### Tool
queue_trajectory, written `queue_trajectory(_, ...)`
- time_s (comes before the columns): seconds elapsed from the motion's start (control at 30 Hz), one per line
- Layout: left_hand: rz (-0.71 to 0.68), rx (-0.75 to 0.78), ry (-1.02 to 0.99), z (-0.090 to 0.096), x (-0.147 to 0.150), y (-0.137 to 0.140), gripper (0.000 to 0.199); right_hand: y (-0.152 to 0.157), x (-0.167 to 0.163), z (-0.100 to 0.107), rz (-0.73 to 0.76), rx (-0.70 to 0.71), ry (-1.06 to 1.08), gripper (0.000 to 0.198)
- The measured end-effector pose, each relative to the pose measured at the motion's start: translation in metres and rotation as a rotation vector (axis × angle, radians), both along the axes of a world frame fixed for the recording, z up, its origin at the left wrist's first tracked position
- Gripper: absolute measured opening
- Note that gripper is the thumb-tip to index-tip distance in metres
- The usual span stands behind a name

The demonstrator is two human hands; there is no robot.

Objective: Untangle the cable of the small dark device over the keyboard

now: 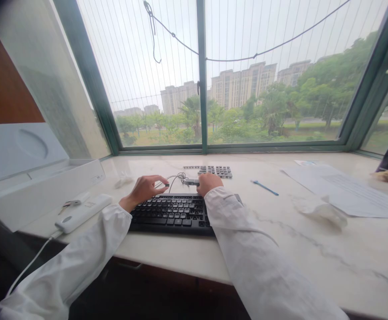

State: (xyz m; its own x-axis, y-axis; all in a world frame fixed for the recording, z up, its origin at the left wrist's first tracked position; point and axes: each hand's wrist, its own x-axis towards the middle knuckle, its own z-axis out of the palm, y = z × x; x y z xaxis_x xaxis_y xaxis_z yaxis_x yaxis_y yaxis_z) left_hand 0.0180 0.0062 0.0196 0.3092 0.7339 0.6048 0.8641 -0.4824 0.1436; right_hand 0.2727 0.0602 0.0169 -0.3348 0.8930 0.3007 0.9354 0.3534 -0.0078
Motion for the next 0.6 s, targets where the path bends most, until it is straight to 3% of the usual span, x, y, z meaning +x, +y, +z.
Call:
queue_trajectory(0.4, 0.038, 0.009, 0.051, 0.005, -0.003, 0.0, 0.017, 0.014, 0.037, 0.011, -0.231, -0.085, 0.108, 0.028)
queue_trajectory(0.6, 0.067, -0.013, 0.075, 0.015, -0.013, 0.018, 0.023, 0.014, 0.038, 0.012, -0.286, -0.149, 0.12, 0.024)
